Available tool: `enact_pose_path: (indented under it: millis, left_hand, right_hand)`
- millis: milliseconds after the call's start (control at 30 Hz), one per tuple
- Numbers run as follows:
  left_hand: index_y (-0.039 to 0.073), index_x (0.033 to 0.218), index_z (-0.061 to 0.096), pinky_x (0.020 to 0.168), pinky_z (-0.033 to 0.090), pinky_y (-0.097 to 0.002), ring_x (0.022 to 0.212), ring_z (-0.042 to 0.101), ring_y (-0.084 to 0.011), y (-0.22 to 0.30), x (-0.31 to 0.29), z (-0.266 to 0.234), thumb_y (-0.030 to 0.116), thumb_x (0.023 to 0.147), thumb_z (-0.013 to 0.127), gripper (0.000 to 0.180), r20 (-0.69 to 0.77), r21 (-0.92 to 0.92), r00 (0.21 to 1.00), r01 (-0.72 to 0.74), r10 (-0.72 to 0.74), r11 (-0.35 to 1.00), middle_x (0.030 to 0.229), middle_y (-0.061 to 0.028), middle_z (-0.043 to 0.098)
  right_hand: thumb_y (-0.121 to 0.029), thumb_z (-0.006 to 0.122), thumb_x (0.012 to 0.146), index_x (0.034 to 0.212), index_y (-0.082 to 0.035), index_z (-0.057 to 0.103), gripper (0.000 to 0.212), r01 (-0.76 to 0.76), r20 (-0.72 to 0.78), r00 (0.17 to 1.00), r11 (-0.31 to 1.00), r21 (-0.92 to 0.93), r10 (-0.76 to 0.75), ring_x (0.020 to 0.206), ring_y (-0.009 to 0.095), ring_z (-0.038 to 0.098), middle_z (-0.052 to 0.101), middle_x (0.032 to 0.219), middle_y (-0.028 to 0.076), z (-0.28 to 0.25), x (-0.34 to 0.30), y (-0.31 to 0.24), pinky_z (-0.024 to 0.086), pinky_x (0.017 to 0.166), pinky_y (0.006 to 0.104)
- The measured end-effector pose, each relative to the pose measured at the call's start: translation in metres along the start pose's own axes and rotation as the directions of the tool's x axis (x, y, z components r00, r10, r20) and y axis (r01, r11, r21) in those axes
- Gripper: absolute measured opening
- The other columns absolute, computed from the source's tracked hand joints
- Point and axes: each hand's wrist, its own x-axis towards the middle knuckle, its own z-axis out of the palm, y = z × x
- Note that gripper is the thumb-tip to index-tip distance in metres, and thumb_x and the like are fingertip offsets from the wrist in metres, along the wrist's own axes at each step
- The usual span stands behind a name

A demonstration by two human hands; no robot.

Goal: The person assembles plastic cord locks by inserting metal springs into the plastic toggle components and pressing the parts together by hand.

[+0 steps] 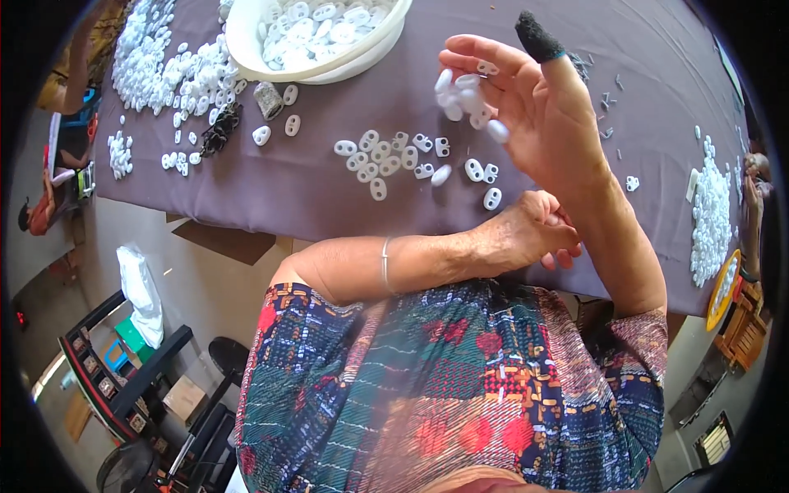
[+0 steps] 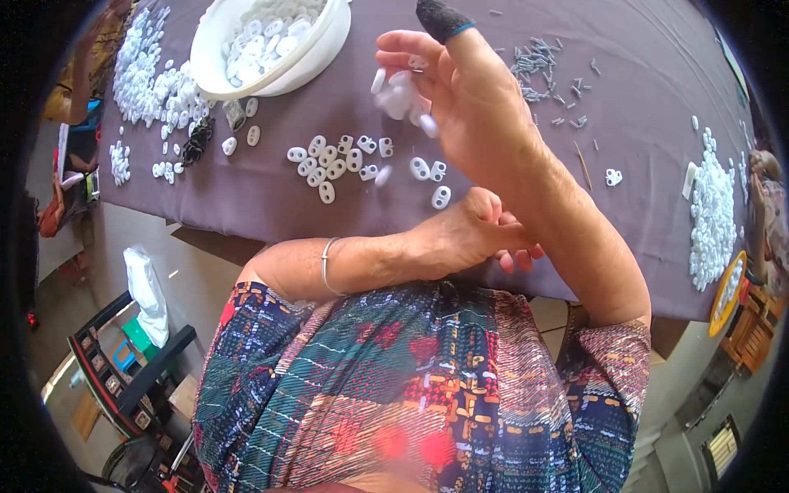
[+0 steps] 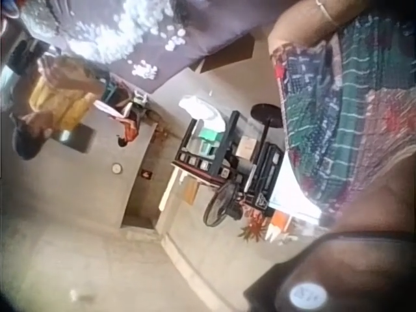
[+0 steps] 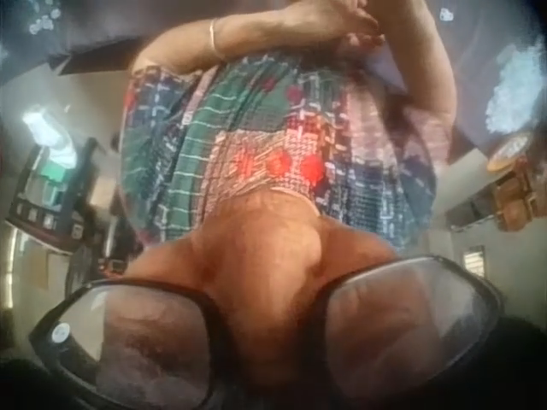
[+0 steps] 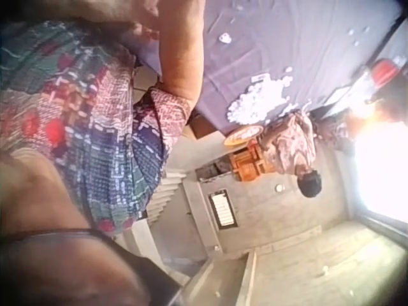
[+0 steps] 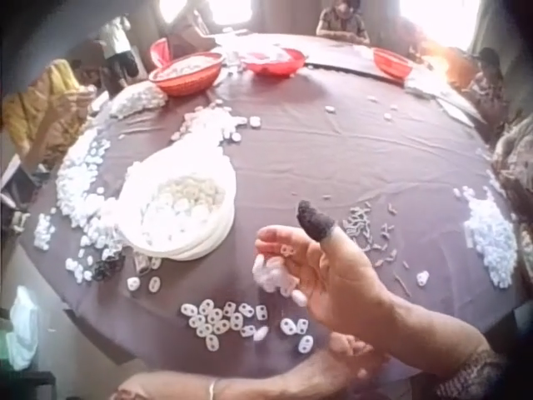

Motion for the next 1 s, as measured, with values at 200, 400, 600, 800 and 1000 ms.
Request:
enact_pose_path:
  millis: [200,400,600,800,1000]
  left_hand:
    - [0.001,0.086,0.051,0.05,0.045,-0.0219,0.062,0.059,-0.0117,-0.004,0.003,-0.002,0.013,0.079,0.059,0.016,-0.017,-0.059,1.0,-0.008,0.007,0.998,0.073,-0.0059,0.06]
    - [0.001,0.096,0.051,0.061,0.046,-0.0222,0.071,0.057,-0.0099,0.006,-0.001,-0.004,0.016,0.083,0.057,0.02,0.012,-0.047,0.999,0.053,-0.052,0.998,0.081,-0.0055,0.059]
    - [0.0,0.088,0.055,0.064,0.046,-0.0328,0.072,0.059,-0.0207,-0.002,-0.009,0.001,0.018,0.076,0.062,0.023,0.315,0.436,0.939,-0.272,0.138,0.858,0.076,-0.0102,0.059]
    - [0.001,0.08,0.059,0.065,0.045,-0.0396,0.075,0.06,-0.0301,-0.005,-0.013,0.001,0.021,0.069,0.058,0.023,0.376,0.594,0.92,-0.329,0.108,0.734,0.075,-0.0148,0.061]
    - [-0.001,0.074,0.06,0.064,0.044,-0.0416,0.071,0.06,-0.0311,-0.011,-0.016,0.008,0.022,0.072,0.053,0.024,0.512,0.635,0.846,-0.489,0.148,0.598,0.07,-0.0172,0.06]
  right_hand:
    - [-0.052,0.026,0.089,0.122,-0.004,0.049,0.063,-0.014,0.033,0.999,0.999,-0.046,0.015,0.115,0.017,0.044,0.049,0.126,0.008,-0.005,-0.001,-0.005,0.029,0.096,0.0298]
    - [-0.046,0.031,0.09,0.119,-0.002,0.051,0.057,0.074,0.04,0.997,0.948,-0.31,-0.064,0.115,0.021,0.048,0.052,0.122,0.013,-0.02,-0.021,-0.023,0.035,0.092,0.0313]
    - [-0.013,0.052,0.083,0.093,0.003,0.061,0.021,0.184,0.175,0.98,0.728,-0.66,-0.09,0.084,0.014,0.055,0.059,0.097,0.009,-0.022,-0.049,-0.025,0.044,0.073,0.0264]
    - [0.004,0.057,0.071,0.087,0.001,0.058,0.016,0.417,0.4,0.909,0.282,-0.864,-0.118,0.073,0.019,0.056,0.056,0.084,0.009,-0.017,-0.054,-0.014,0.043,0.062,0.0267]
    - [0.01,0.055,0.058,0.089,-0.004,0.06,0.034,0.61,0.61,0.789,0.208,-0.764,-0.074,0.069,0.028,0.057,0.054,0.082,0.011,0.013,-0.041,0.008,0.045,0.059,0.0333]
